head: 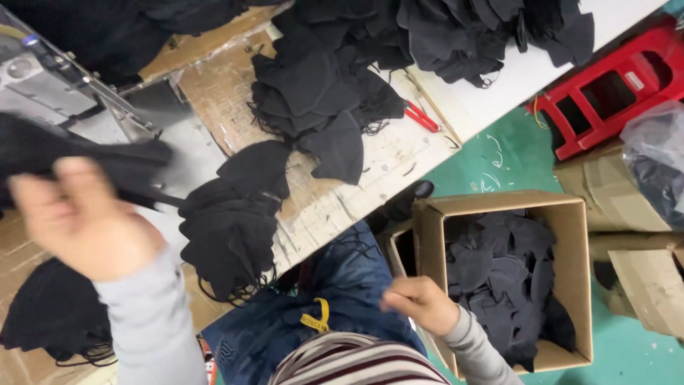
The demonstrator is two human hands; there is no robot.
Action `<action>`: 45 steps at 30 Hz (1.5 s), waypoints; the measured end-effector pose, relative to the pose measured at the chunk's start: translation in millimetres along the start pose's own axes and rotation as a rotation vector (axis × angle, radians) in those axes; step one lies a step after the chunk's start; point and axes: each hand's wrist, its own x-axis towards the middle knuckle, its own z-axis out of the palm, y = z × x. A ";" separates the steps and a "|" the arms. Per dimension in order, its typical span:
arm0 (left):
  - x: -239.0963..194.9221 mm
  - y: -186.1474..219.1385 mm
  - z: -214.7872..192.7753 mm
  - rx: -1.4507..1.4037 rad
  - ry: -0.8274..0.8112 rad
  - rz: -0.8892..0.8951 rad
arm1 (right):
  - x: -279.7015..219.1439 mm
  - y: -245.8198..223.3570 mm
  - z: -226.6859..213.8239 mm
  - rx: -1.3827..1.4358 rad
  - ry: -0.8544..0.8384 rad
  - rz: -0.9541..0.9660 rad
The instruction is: Picking up individual black face mask fabric pieces and inspecting them before trimming excess threads with a small clipper.
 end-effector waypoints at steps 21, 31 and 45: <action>-179.0 -5.4 68.8 0.098 -1.030 0.156 | 11.1 -26.1 -11.2 0.403 0.520 -0.167; -95.3 -40.0 -26.3 0.618 -0.632 0.468 | -21.7 87.3 -126.5 -1.102 0.209 0.975; -98.2 -98.4 -56.6 0.345 -0.603 0.002 | 232.7 80.4 -188.5 -0.950 0.817 0.007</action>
